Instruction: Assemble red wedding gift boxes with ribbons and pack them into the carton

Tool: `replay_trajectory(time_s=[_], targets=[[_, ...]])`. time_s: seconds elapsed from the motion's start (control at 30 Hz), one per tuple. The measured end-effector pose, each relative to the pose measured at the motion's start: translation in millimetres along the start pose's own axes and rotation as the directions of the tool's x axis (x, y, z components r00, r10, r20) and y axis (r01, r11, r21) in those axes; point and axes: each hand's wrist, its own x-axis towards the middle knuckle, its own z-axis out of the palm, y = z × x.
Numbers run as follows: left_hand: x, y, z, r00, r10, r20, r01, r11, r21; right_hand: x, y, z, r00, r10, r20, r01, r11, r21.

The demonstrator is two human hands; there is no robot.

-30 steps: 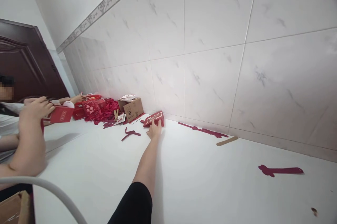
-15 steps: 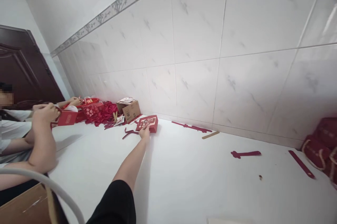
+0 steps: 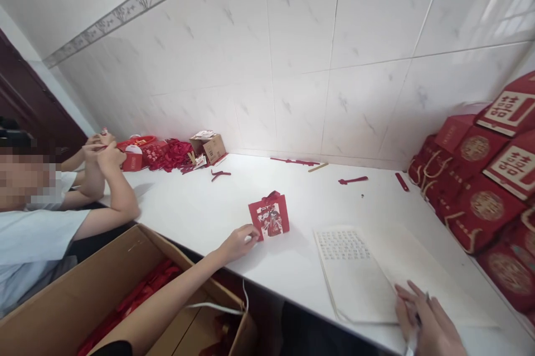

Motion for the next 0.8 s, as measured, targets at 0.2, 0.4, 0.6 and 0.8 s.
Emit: replay_trajectory(time_s=[0.2, 0.4, 0.6, 0.8], targets=[[-6.7, 15.0, -21.4, 0.997, 0.017, 0.081, -0.016, 1.000, -0.013, 49.3, -59.6, 4.6, 0.995, -0.003, 0.096, -0.017, 0.979, 0.205], [62.1, 27.1, -19.2, 0.944, -0.214, -0.251, 0.194, 0.976, -0.099, 124.8, -124.4, 66.5, 0.977, -0.142, 0.157, 0.026, 0.817, 0.576], [80.9, 31.1, 1.1, 0.959, -0.255, -0.120, 0.233, 0.957, -0.171, 173.7, -162.2, 106.0, 0.956, -0.162, 0.244, -0.025, 0.783, 0.621], [62.3, 39.4, -3.1, 0.977, -0.212, -0.008, 0.207, 0.963, -0.173, 177.9, -168.3, 106.4, 0.929, -0.224, 0.294, -0.029, 0.750, 0.661]])
